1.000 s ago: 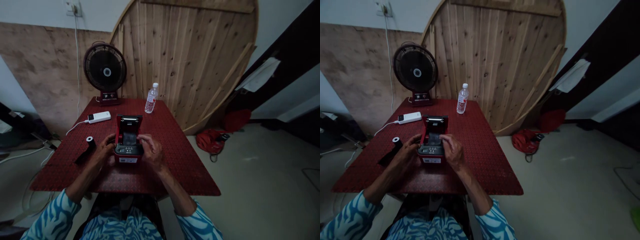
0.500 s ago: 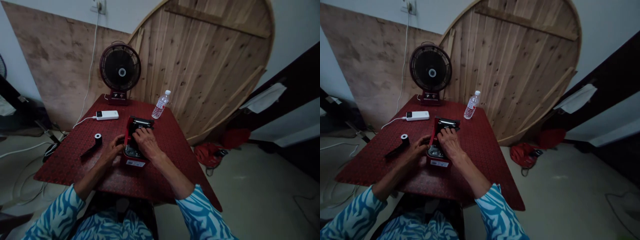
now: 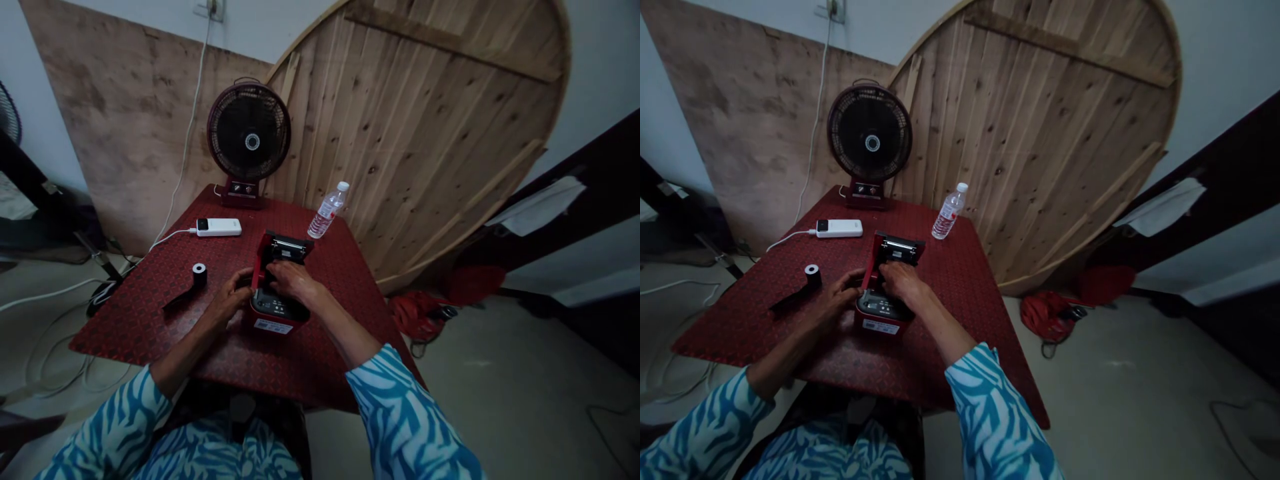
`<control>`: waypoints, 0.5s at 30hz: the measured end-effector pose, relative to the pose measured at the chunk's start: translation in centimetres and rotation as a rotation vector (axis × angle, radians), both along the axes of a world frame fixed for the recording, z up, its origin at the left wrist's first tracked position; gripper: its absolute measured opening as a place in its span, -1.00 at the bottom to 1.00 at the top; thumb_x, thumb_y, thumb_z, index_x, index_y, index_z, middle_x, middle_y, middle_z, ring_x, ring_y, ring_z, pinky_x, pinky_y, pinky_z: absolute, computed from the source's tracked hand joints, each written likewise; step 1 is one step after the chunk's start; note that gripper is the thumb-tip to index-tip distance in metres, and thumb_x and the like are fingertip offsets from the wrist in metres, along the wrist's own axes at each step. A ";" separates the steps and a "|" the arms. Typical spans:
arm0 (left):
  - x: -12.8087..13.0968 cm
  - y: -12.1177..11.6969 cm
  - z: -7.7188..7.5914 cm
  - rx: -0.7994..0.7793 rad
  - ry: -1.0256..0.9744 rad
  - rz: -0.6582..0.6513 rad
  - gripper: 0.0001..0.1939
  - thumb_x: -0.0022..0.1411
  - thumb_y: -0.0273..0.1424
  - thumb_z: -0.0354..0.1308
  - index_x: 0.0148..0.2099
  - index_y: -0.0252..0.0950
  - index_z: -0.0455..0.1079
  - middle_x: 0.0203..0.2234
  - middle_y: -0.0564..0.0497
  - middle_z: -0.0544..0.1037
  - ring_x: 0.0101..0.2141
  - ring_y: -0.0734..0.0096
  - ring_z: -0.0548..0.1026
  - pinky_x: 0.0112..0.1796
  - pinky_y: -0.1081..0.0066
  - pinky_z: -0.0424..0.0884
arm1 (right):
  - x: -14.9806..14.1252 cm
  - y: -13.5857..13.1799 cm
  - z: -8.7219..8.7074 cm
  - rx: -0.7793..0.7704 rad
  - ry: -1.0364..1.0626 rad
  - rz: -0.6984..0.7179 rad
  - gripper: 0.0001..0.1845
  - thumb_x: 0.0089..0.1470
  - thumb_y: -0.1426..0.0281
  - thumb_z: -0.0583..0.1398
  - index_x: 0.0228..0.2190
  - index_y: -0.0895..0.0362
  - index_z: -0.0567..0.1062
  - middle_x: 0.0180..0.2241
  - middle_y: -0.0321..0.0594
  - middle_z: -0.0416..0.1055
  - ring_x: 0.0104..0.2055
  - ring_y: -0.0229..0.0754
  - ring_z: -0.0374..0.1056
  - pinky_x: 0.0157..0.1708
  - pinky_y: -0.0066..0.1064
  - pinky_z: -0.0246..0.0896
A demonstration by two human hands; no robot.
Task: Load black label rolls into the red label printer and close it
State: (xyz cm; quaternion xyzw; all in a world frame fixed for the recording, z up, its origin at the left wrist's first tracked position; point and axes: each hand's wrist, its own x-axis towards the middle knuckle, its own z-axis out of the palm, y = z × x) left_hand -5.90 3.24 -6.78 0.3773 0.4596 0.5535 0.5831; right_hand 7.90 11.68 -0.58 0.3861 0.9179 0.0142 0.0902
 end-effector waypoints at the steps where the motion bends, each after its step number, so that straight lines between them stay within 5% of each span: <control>1: 0.0 0.0 -0.1 -0.002 0.003 0.003 -0.44 -0.01 -0.36 0.18 0.10 -0.27 0.28 -0.07 -0.12 0.49 -0.20 0.20 0.50 -0.30 0.34 0.39 | -0.3 0.2 -0.1 0.003 -0.003 -0.003 -0.74 0.03 0.48 0.21 -0.17 0.17 0.47 -0.11 0.00 0.47 -0.09 0.02 0.42 -0.27 -0.31 0.31; 15: -0.2 0.1 -0.2 -0.013 0.039 0.032 -0.41 -0.06 -0.36 0.17 0.09 -0.26 0.31 -0.15 -0.13 0.54 -0.28 0.23 0.51 -0.35 0.35 0.39 | 0.4 0.5 -0.5 0.003 0.045 -0.026 -0.71 0.07 0.42 0.13 -0.12 0.14 0.37 -0.08 -0.06 0.43 -0.07 -0.05 0.40 -0.25 -0.39 0.25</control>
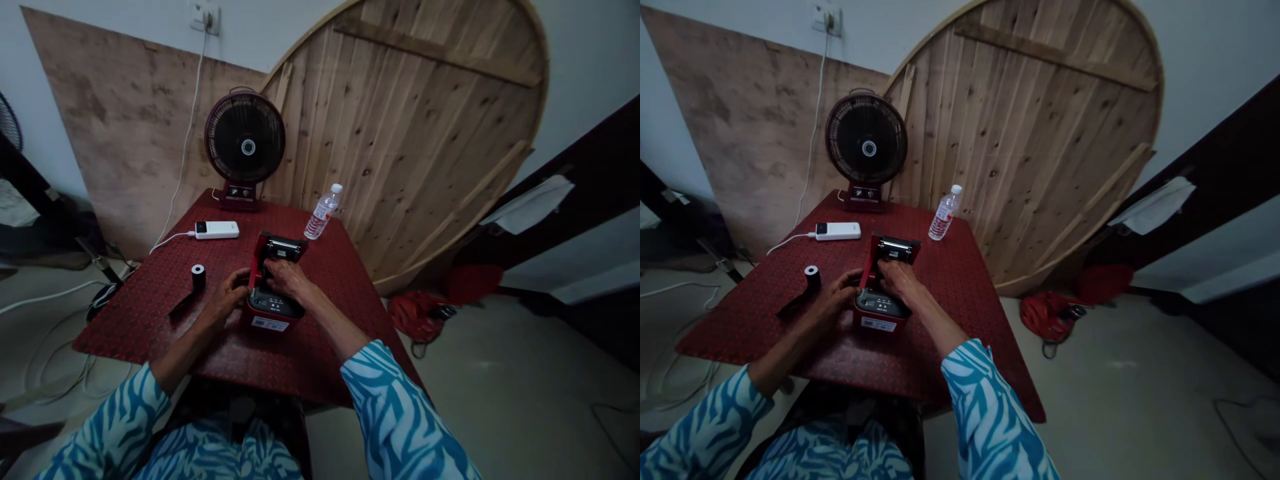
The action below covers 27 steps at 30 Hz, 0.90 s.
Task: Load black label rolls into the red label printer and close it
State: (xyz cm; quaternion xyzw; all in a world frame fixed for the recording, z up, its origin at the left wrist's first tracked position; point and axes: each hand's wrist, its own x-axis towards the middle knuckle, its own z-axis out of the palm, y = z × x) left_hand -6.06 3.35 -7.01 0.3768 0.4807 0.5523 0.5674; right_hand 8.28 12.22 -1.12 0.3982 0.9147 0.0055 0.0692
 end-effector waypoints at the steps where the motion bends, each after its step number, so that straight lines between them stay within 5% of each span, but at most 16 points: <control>1: 0.0 0.0 0.0 -0.004 0.002 0.003 -0.40 -0.07 -0.36 0.18 0.09 -0.27 0.31 -0.15 -0.13 0.54 -0.27 0.21 0.51 -0.34 0.34 0.40 | 0.1 0.0 0.0 -0.008 0.004 -0.004 -0.72 0.08 0.42 0.12 -0.12 0.14 0.37 -0.09 -0.06 0.44 -0.08 -0.06 0.40 -0.26 -0.40 0.23; 19: -0.2 0.2 -0.2 0.023 0.017 -0.021 -0.43 -0.02 -0.38 0.15 0.11 -0.26 0.29 -0.11 -0.11 0.52 -0.25 0.25 0.52 -0.30 0.35 0.40 | 0.3 0.8 0.4 -0.137 0.062 0.069 -0.77 -0.01 0.44 0.17 -0.24 0.19 0.48 -0.15 -0.04 0.47 -0.17 -0.05 0.40 -0.34 -0.40 0.14; 27: 0.0 -0.1 -0.1 0.042 0.007 -0.006 -0.47 0.01 -0.39 0.14 0.09 -0.24 0.30 -0.08 -0.11 0.52 -0.19 0.22 0.52 -0.25 0.33 0.42 | 3.3 -0.7 1.1 -0.279 0.560 0.061 -0.71 -0.07 0.45 0.21 -0.21 0.17 0.46 -0.28 -0.22 0.46 -0.26 -0.21 0.36 -0.24 -0.41 0.21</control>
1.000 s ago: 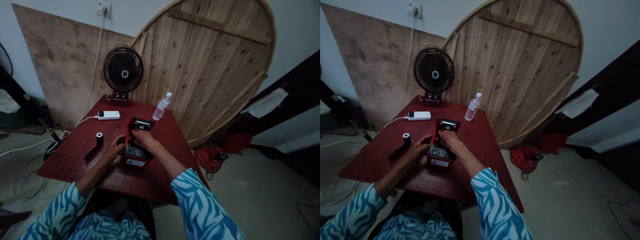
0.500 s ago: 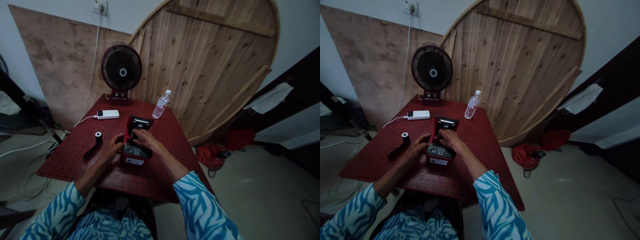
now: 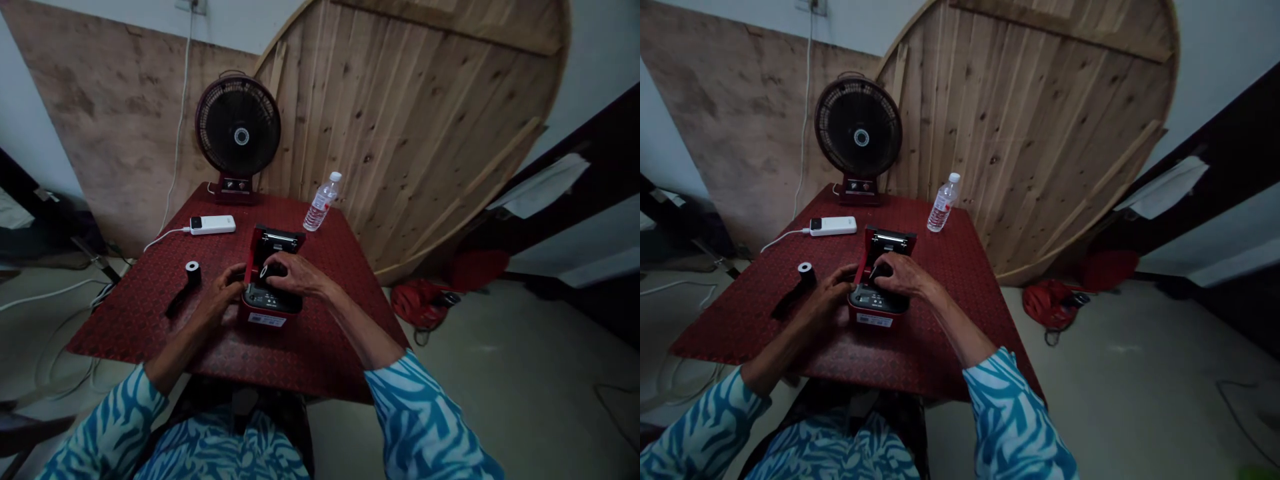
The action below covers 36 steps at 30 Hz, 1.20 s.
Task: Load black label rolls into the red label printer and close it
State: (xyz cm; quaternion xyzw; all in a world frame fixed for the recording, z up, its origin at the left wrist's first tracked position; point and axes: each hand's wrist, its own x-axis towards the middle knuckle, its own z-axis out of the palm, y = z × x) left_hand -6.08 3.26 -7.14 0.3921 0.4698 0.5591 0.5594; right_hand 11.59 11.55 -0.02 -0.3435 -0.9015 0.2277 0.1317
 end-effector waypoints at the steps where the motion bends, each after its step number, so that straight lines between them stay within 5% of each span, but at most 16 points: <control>1: 0.0 0.0 0.0 0.005 -0.005 0.009 -0.47 0.01 -0.38 0.14 0.09 -0.24 0.30 -0.08 -0.11 0.52 -0.20 0.22 0.53 -0.25 0.33 0.42 | 0.8 -0.5 0.3 0.014 0.074 -0.004 -0.71 -0.07 0.44 0.21 -0.22 0.16 0.46 -0.26 -0.22 0.46 -0.25 -0.21 0.36 -0.23 -0.39 0.22; 6: 0.1 -0.2 0.4 -0.039 0.030 0.010 -0.43 0.00 -0.35 0.16 0.12 -0.25 0.30 -0.14 -0.13 0.56 -0.22 0.16 0.55 -0.28 0.29 0.44 | 6.5 -1.1 -0.3 0.004 0.490 -0.307 -0.65 -0.04 0.31 0.20 -0.16 0.11 0.41 -0.21 -0.19 0.46 -0.22 -0.18 0.39 -0.23 -0.33 0.29; 11: -0.2 -0.5 0.7 -0.006 0.056 -0.010 -0.45 0.02 -0.35 0.14 0.12 -0.21 0.30 -0.12 -0.09 0.56 -0.18 0.17 0.54 -0.25 0.29 0.45 | 11.5 0.2 -6.7 0.051 0.666 -0.672 -0.58 -0.11 0.18 0.21 -0.19 0.12 0.43 -0.18 -0.11 0.47 -0.19 -0.09 0.40 -0.10 -0.15 0.29; 14: -0.3 -0.4 0.6 0.019 0.068 -0.029 -0.47 0.05 -0.34 0.12 0.12 -0.20 0.30 -0.07 -0.08 0.53 -0.14 0.19 0.52 -0.23 0.31 0.44 | 12.2 -0.1 -10.8 0.052 0.681 -0.778 -0.56 -0.14 0.13 0.19 -0.23 0.14 0.44 -0.18 -0.07 0.47 -0.13 -0.03 0.38 -0.04 -0.09 0.26; 17: 0.0 -0.7 0.9 -0.008 0.070 -0.028 -0.47 0.08 -0.32 0.14 0.13 -0.23 0.28 -0.06 -0.10 0.52 -0.11 0.18 0.51 -0.22 0.32 0.43 | 11.9 -0.7 -13.0 0.065 0.663 -0.807 -0.55 -0.10 0.14 0.17 -0.19 0.15 0.42 -0.13 -0.04 0.46 -0.05 -0.02 0.35 0.03 -0.06 0.19; 23: -0.9 -2.6 3.4 0.050 0.246 0.060 -0.45 0.07 -0.13 0.22 0.07 -0.27 0.35 -0.06 -0.13 0.51 -0.05 0.13 0.45 -0.12 0.31 0.40 | 11.7 -1.0 -13.5 0.061 0.659 -0.768 -0.45 -0.09 0.16 0.17 -0.06 0.17 0.37 -0.01 0.00 0.39 0.04 -0.01 0.30 0.10 -0.05 0.12; 28: -8.0 -2.7 4.7 0.082 0.484 0.264 -0.45 0.01 -0.04 0.23 -0.01 -0.25 0.41 -0.11 -0.08 0.54 -0.08 0.14 0.46 -0.08 0.27 0.38 | 12.2 -1.7 -13.7 -0.083 0.801 -0.816 -0.28 -0.12 0.09 0.23 0.05 0.14 0.29 0.01 0.03 0.35 -0.03 -0.01 0.36 -0.02 -0.10 0.26; 32: -13.3 -1.5 3.8 0.016 0.610 0.324 -0.49 -0.18 -0.09 0.33 -0.19 -0.27 0.47 -0.19 -0.08 0.56 -0.10 0.12 0.46 -0.05 0.24 0.35 | 13.0 -1.9 -13.6 -0.180 1.040 -1.018 -0.32 -0.08 -0.02 0.16 0.01 0.10 0.32 -0.13 -0.08 0.41 -0.19 -0.10 0.42 -0.22 -0.21 0.35; 36: -13.8 -0.5 1.8 -0.112 0.523 0.170 -0.43 -0.22 -0.18 0.36 -0.09 -0.25 0.45 -0.25 -0.07 0.58 -0.31 0.22 0.51 -0.33 0.34 0.43 | 13.1 -1.7 -13.5 -0.174 1.140 -1.069 -0.36 -0.10 -0.03 0.16 -0.07 0.11 0.37 -0.23 -0.15 0.43 -0.31 -0.18 0.43 -0.37 -0.34 0.34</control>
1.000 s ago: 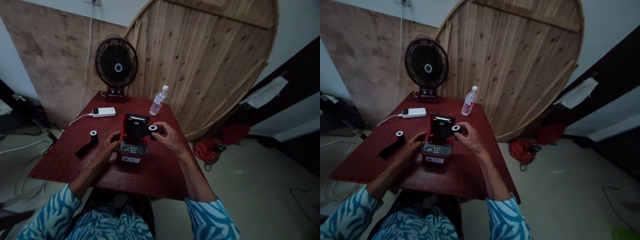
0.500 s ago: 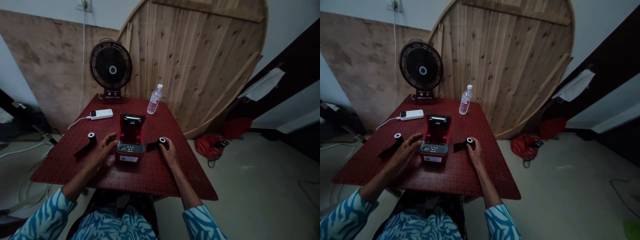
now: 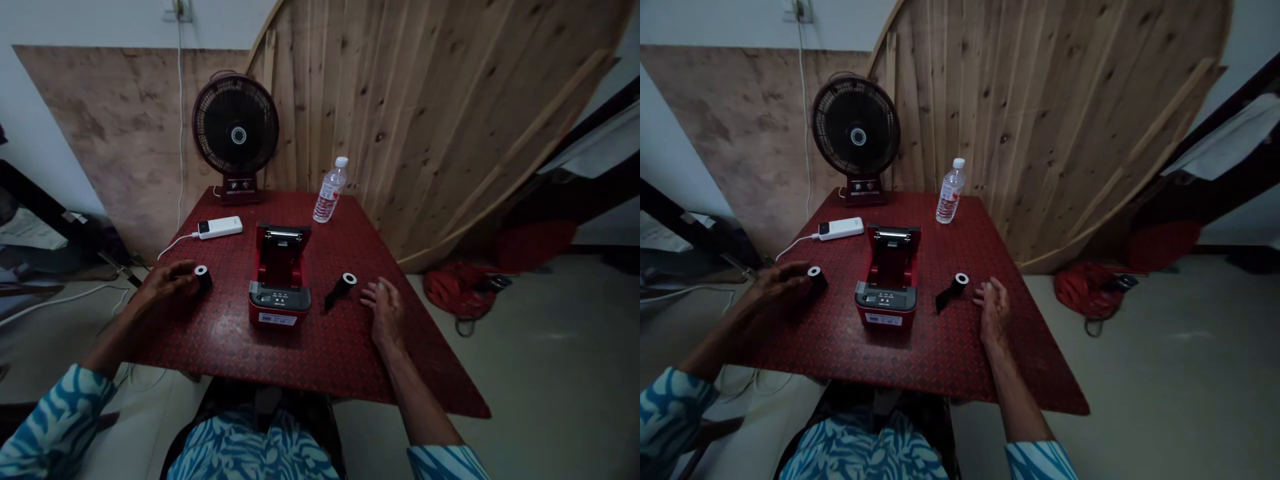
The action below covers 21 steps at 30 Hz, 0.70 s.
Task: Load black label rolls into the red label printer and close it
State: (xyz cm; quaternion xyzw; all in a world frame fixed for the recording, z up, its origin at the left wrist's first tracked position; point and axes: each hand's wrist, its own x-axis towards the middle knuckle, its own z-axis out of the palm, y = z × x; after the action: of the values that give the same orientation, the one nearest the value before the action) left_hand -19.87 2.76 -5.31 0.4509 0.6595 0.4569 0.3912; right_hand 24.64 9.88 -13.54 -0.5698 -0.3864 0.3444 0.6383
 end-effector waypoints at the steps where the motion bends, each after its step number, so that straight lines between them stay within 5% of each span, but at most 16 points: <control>1: 0.3 0.2 -0.5 -0.017 -0.023 -0.029 -0.39 -0.22 -0.20 0.36 -0.05 -0.25 0.44 -0.26 -0.06 0.58 -0.36 0.26 0.51 -0.39 0.38 0.41 | -0.1 0.0 0.0 0.007 -0.024 0.006 -0.38 -0.10 -0.02 0.17 -0.09 0.11 0.38 -0.24 -0.16 0.43 -0.32 -0.19 0.42 -0.38 -0.35 0.33; 5: 1.6 0.9 -1.8 0.023 -0.027 -0.046 -0.40 -0.25 -0.22 0.37 -0.09 -0.30 0.45 -0.29 -0.06 0.57 -0.36 0.28 0.50 -0.42 0.43 0.38 | -0.4 -0.1 0.1 0.012 -0.095 0.033 -0.42 -0.07 -0.02 0.14 -0.11 0.12 0.39 -0.26 -0.16 0.43 -0.33 -0.19 0.41 -0.37 -0.33 0.33; 8: 2.1 0.7 -1.4 0.040 -0.017 -0.026 -0.46 -0.20 -0.18 0.35 -0.13 -0.30 0.46 -0.32 -0.07 0.57 -0.36 0.24 0.50 -0.40 0.39 0.39 | -0.5 -0.2 0.1 0.006 -0.135 0.040 -0.44 -0.04 0.00 0.12 -0.11 0.12 0.40 -0.26 -0.15 0.44 -0.32 -0.18 0.41 -0.33 -0.31 0.32; 12: 4.1 0.1 1.7 0.114 0.089 -0.112 -0.51 -0.20 -0.16 0.36 -0.16 -0.22 0.50 -0.31 -0.05 0.59 -0.29 0.14 0.51 -0.30 0.33 0.42 | -0.6 -0.2 0.3 0.006 -0.170 0.038 -0.46 -0.02 0.02 0.10 -0.11 0.11 0.41 -0.27 -0.16 0.45 -0.32 -0.17 0.41 -0.33 -0.31 0.31; 16: 8.2 0.9 5.4 0.260 0.323 -0.343 -0.54 -0.13 -0.18 0.34 -0.10 -0.14 0.52 -0.20 -0.02 0.59 -0.20 0.11 0.49 -0.18 0.29 0.40 | -0.7 -0.1 0.4 0.002 -0.162 0.036 -0.44 -0.03 0.01 0.08 -0.11 0.14 0.41 -0.27 -0.12 0.46 -0.33 -0.16 0.41 -0.33 -0.29 0.31; 21: 12.9 4.1 6.3 0.365 0.492 -0.585 -0.55 -0.04 -0.27 0.31 -0.03 -0.08 0.49 -0.16 0.00 0.57 -0.14 0.11 0.48 -0.02 0.24 0.29 | -0.7 -0.1 0.5 -0.003 -0.155 0.068 -0.41 -0.02 0.01 0.05 -0.10 0.16 0.40 -0.25 -0.09 0.47 -0.34 -0.16 0.41 -0.31 -0.28 0.32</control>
State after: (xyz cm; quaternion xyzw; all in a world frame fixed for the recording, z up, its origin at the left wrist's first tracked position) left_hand -6.92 6.82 1.02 0.7765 0.4857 0.3148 0.2489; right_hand 23.92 9.75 -13.03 -0.5822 -0.4534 0.3212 0.5936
